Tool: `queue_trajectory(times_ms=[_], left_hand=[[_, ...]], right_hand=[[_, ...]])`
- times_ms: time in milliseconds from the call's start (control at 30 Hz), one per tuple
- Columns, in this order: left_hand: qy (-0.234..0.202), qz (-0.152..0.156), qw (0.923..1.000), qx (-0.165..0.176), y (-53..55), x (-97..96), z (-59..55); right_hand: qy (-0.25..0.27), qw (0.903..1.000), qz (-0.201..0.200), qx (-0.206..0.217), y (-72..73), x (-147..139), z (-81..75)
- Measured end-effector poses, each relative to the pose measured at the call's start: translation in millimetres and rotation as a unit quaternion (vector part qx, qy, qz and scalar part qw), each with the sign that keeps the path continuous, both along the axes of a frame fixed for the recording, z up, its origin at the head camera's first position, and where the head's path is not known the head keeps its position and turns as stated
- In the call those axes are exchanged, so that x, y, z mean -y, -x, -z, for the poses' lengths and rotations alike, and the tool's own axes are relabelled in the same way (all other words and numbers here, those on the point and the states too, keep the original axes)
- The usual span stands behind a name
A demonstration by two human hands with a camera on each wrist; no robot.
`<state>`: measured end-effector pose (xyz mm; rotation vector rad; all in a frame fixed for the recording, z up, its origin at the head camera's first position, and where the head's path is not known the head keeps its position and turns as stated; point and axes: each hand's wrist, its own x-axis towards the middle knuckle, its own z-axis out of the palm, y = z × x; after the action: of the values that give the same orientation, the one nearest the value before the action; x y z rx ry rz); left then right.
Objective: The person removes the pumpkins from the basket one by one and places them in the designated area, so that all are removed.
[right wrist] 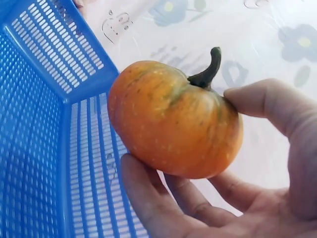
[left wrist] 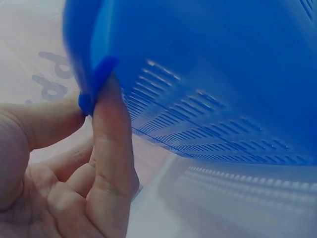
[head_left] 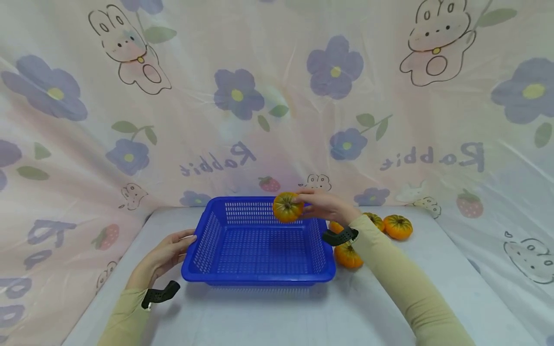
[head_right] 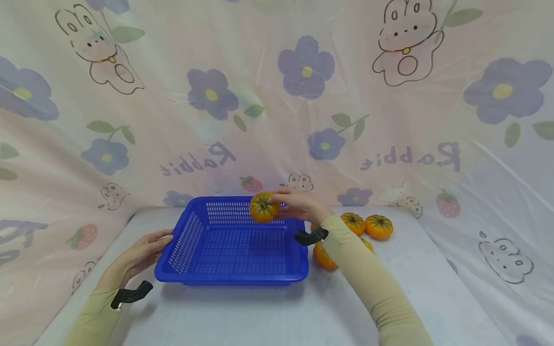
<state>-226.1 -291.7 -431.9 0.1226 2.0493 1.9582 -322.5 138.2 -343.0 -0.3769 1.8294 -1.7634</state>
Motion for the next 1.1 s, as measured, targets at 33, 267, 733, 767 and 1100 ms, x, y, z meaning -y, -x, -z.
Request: queue_trajectory(times_ms=[33,267,733,767,1100], left_hand=[[0.002,-0.001,1.0000,0.000,-0.1,0.0,0.4],[0.004,-0.010,0.9999,0.004,-0.4,-1.0,1.0],[0.002,-0.008,1.0000,0.003,-1.2,-0.3,2.6],[0.003,-0.008,1.0000,0.003,-1.0,-0.3,2.8],[0.009,-0.019,0.9998,0.005,1.1,-1.1,1.6]], right_hand=[[0.002,1.0000,0.003,0.003,0.5,-4.8,1.6],[-0.007,0.9995,0.031,0.004,-3.3,-40.0,-0.2],[0.017,0.9961,0.086,0.005,-15.0,-109.1,9.1],[0.015,0.9958,0.090,0.007,-17.0,-113.5,10.5],[-0.004,0.9962,0.086,0.014,-36.3,-156.3,30.6]])
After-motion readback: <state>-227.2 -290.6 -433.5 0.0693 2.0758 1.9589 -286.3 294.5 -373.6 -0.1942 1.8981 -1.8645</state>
